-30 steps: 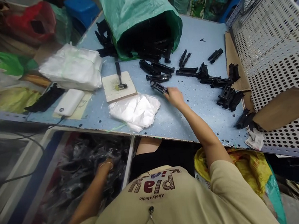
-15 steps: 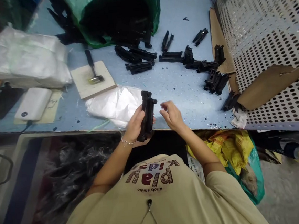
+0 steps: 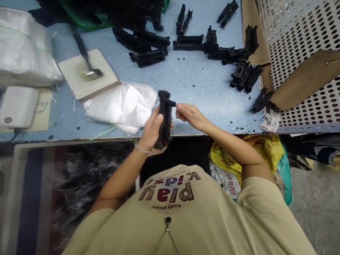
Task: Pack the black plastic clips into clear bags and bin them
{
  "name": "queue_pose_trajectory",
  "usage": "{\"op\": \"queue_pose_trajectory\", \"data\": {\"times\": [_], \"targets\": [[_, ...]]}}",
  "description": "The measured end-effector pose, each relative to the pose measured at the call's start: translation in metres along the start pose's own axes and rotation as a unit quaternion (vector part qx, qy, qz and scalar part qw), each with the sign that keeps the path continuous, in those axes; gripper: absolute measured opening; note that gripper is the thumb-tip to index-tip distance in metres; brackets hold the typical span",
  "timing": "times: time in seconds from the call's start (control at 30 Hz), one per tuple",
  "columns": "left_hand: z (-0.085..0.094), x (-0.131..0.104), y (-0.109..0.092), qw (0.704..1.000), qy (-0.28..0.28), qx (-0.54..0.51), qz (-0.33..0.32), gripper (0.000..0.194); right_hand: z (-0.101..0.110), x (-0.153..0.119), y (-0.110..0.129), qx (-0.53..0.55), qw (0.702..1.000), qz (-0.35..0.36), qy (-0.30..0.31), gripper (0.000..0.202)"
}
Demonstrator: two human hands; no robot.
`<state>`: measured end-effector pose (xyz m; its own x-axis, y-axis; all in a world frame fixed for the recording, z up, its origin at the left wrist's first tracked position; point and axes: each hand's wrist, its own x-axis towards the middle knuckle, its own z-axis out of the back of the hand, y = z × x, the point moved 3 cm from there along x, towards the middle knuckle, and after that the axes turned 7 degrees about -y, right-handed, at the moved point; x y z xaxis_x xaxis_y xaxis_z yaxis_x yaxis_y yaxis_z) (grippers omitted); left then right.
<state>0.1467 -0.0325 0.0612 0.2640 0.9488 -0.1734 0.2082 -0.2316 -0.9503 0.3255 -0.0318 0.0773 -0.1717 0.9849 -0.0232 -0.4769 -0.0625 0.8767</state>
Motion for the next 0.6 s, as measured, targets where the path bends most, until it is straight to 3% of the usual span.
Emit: {"op": "queue_pose_trajectory", "data": {"times": [0.07, 0.17, 0.27, 0.33, 0.4, 0.47, 0.53, 0.6], "targets": [[0.005, 0.002, -0.003, 1.000, -0.019, -0.013, 0.019, 0.061, -0.001, -0.012, 0.010, -0.115, 0.990, 0.080, 0.013, 0.076], [0.002, 0.003, -0.009, 0.998, -0.042, -0.021, 0.037, 0.059, -0.011, -0.028, 0.020, -0.267, 0.938, 0.213, 0.054, 0.069], [-0.008, 0.001, -0.006, 0.997, -0.040, -0.022, 0.064, 0.059, -0.023, -0.039, 0.017, -0.312, 0.895, 0.303, 0.098, 0.060], [-0.011, 0.002, 0.003, 0.996, -0.039, -0.029, 0.074, 0.058, -0.026, -0.038, 0.008, -0.307, 0.884, 0.328, 0.128, 0.059], [-0.009, 0.009, 0.019, 0.994, -0.045, -0.043, 0.086, 0.056, -0.021, -0.025, -0.004, -0.293, 0.898, 0.293, 0.149, 0.060], [-0.006, 0.020, 0.038, 0.993, -0.054, -0.037, 0.095, 0.055, -0.004, 0.006, -0.018, -0.292, 0.923, 0.218, 0.127, 0.062], [-0.006, 0.033, 0.056, 0.995, -0.061, 0.029, 0.076, 0.046, 0.026, 0.051, -0.031, -0.309, 0.938, 0.148, 0.056, 0.063], [-0.010, 0.043, 0.068, 0.986, -0.065, 0.151, 0.017, 0.031, 0.064, 0.102, -0.043, -0.332, 0.937, 0.106, -0.028, 0.065]]}}
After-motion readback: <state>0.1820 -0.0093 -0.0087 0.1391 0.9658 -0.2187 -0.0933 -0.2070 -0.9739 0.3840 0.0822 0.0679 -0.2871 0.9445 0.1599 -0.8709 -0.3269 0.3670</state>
